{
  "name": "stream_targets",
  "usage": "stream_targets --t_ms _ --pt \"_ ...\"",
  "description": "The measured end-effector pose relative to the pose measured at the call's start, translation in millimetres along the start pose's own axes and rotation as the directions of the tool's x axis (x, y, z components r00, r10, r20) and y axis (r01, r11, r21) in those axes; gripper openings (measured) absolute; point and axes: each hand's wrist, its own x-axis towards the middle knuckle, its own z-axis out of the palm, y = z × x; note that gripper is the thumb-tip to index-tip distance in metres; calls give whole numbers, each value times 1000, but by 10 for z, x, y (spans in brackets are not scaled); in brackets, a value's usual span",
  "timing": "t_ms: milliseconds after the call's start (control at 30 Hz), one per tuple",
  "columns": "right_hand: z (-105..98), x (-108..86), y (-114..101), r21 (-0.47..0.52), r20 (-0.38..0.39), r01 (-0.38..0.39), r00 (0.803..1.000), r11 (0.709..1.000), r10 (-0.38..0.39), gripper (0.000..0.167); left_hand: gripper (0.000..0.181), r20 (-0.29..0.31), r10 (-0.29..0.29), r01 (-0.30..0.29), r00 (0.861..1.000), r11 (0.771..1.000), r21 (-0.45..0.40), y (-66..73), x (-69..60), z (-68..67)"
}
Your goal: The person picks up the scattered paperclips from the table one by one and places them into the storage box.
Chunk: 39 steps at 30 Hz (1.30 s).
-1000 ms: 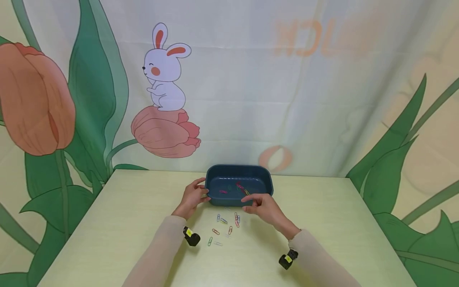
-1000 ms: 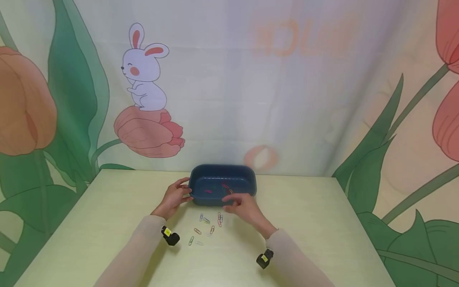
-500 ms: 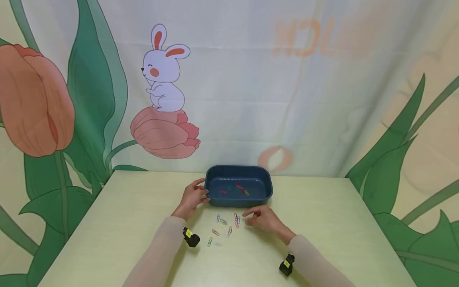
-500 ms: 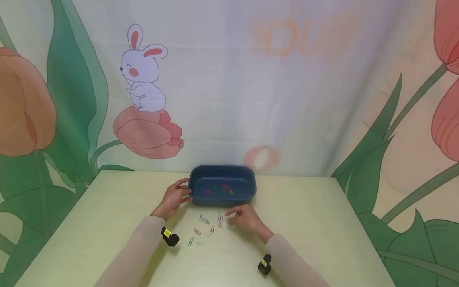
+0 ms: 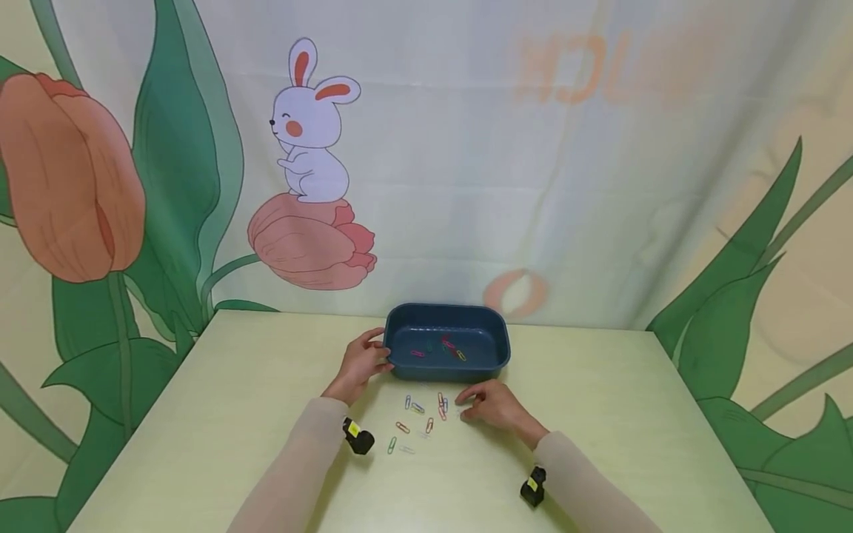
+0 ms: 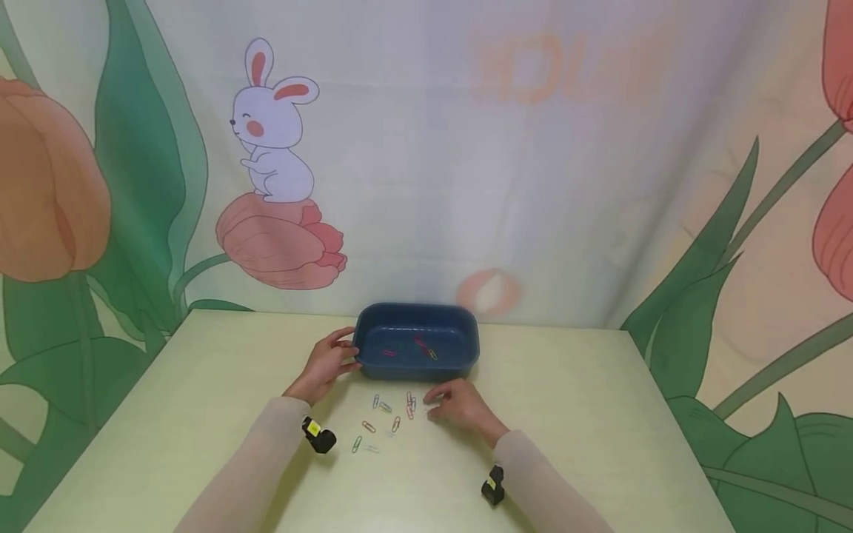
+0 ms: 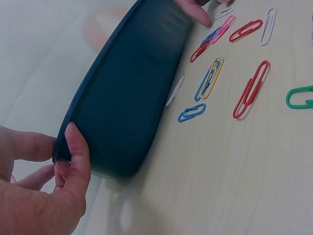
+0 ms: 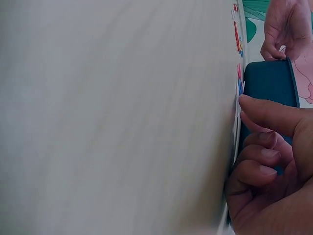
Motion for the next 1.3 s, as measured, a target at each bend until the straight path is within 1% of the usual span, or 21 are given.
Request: stream_targets --t_ms 133,233,500,633,867,967,1167,1300 --pt "13 4 26 9 8 6 1000 1000 -6 18 53 2 -5 5 1000 1000 8 -18 5 0" --pt "9 18 41 3 -1 5 1000 1000 -5 16 53 2 2 -2 1000 1000 13 -19 16 2" --pt "-4 45 51 -42 0 18 1000 999 -18 9 53 -2 -3 3 1000 1000 14 -4 23 6" --pt "-1 50 48 -55 6 3 1000 998 -3 5 53 -7 6 -5 1000 1000 8 5 15 13" --pt "-11 21 8 -32 23 -43 999 999 44 5 53 -3 -1 1 1000 1000 16 -8 21 12" --pt "-23 -1 -5 -27 34 -44 998 999 45 4 53 -2 -3 3 1000 1000 11 -9 24 19" --pt "-56 -36 -13 23 61 -33 998 999 32 2 53 -7 -6 6 1000 1000 14 -3 24 21" --pt "-83 -69 -47 28 64 -22 998 999 21 7 53 -7 -3 3 1000 1000 14 -6 21 19"
